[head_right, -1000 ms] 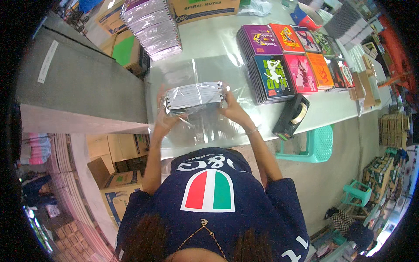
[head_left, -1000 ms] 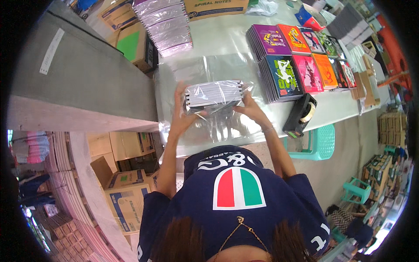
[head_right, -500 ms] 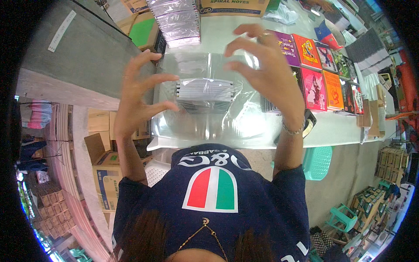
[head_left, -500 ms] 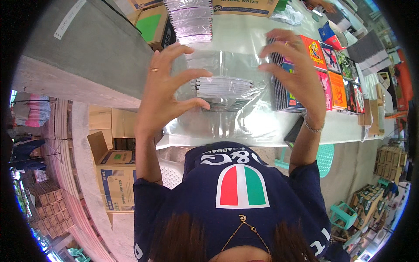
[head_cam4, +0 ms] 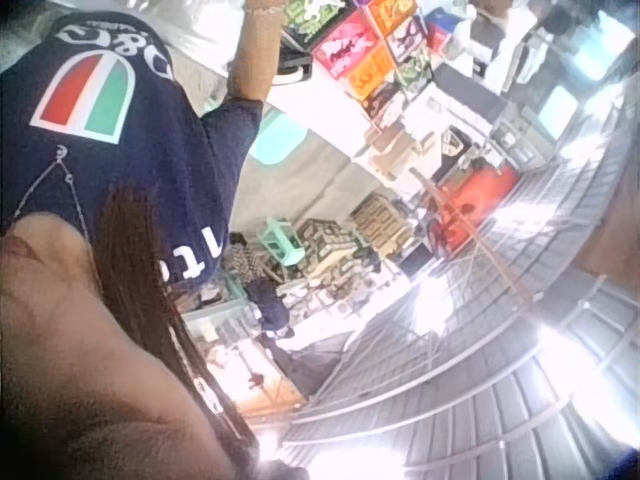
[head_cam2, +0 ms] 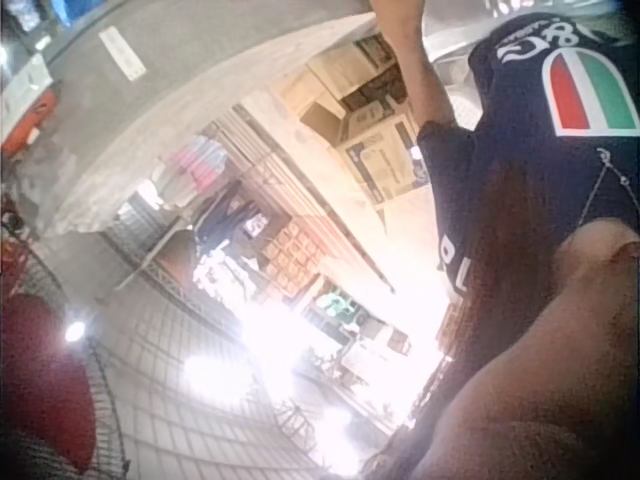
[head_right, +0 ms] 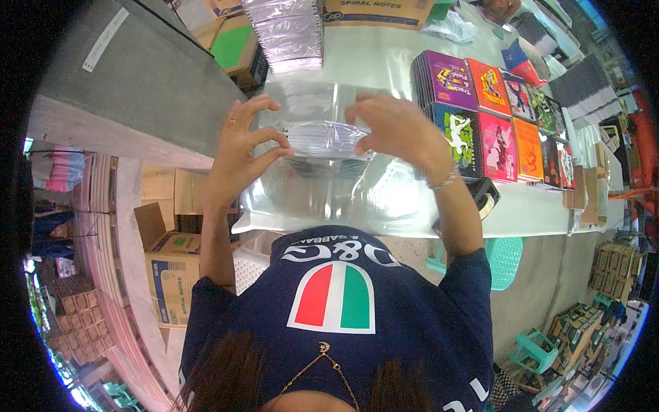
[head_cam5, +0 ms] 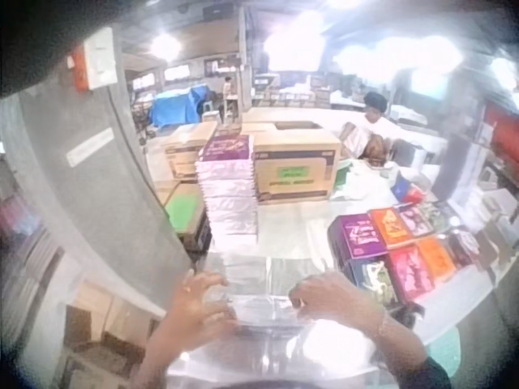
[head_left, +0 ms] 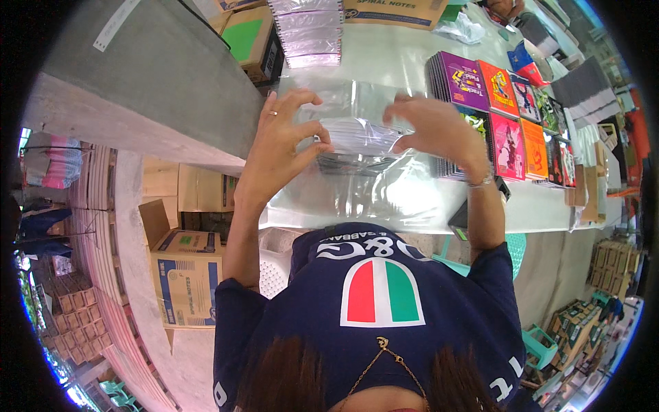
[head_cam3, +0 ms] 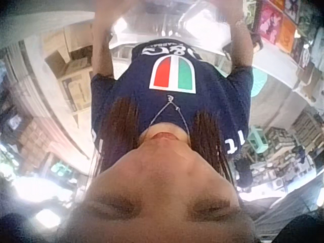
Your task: The person wraps stacks of notebooks in plastic film and secures them with adhesive tape, and sorts loose notebooks into a stack by hand.
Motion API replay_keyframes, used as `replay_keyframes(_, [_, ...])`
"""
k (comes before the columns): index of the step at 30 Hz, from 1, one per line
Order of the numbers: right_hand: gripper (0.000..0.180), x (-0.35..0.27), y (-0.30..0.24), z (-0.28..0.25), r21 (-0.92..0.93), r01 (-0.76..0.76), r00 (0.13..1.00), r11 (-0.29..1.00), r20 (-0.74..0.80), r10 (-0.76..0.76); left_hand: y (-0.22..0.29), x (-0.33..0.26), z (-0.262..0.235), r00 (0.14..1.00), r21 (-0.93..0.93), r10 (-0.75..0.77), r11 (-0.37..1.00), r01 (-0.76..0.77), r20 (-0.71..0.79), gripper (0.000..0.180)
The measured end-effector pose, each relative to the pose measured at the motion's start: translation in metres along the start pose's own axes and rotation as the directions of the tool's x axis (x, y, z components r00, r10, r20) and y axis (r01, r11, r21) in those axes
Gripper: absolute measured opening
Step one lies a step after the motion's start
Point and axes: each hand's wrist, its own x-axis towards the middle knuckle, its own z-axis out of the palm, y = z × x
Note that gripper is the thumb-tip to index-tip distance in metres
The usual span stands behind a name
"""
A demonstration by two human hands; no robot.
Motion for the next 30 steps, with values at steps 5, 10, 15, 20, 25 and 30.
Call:
replay_keyframes(5, [0.016, 0.003, 0.012, -0.006, 0.100, -0.306, 0.929, 0.947, -0.188, 0.320, 0.003, 0.002, 0.003, 0.995, -0.117, -0.095, 0.989, 0.093, -0.017, 0.025])
replay_keyframes(10, [0.017, -0.004, -0.001, -0.022, 0.142, -0.150, 0.910, 0.978, -0.366, 0.193, 0.004, 0.003, 0.005, 0.995, -0.117, -0.087, 0.990, 0.082, -0.043, 0.027])
replay_keyframes(15, [0.013, -0.028, -0.005, -0.015, 0.022, -0.041, 0.990, 0.999, -0.136, 0.044, 0.008, 0.008, -0.002, 0.997, 0.017, -0.053, 0.998, 0.054, -0.062, 0.028])
replay_keyframes(20, [0.009, -0.042, -0.007, -0.017, 0.594, -0.020, 0.842, 0.804, -0.423, 0.333, -0.010, 0.000, 0.002, 0.993, -0.121, -0.092, 0.989, 0.083, -0.077, 0.037])
replay_keyframes(25, [0.036, -0.088, 0.004, 0.047, 0.552, -0.245, 0.740, 0.797, -0.425, 0.521, -0.012, -0.043, 0.037, 0.896, -0.494, -0.364, 0.845, 0.203, -0.255, 0.068])
replay_keyframes(30, [0.076, -0.098, -0.004, 0.121, 0.564, -0.227, 0.762, 0.794, -0.405, 0.505, -0.019, -0.073, 0.120, 0.793, -0.619, -0.542, 0.733, 0.284, -0.278, 0.078])
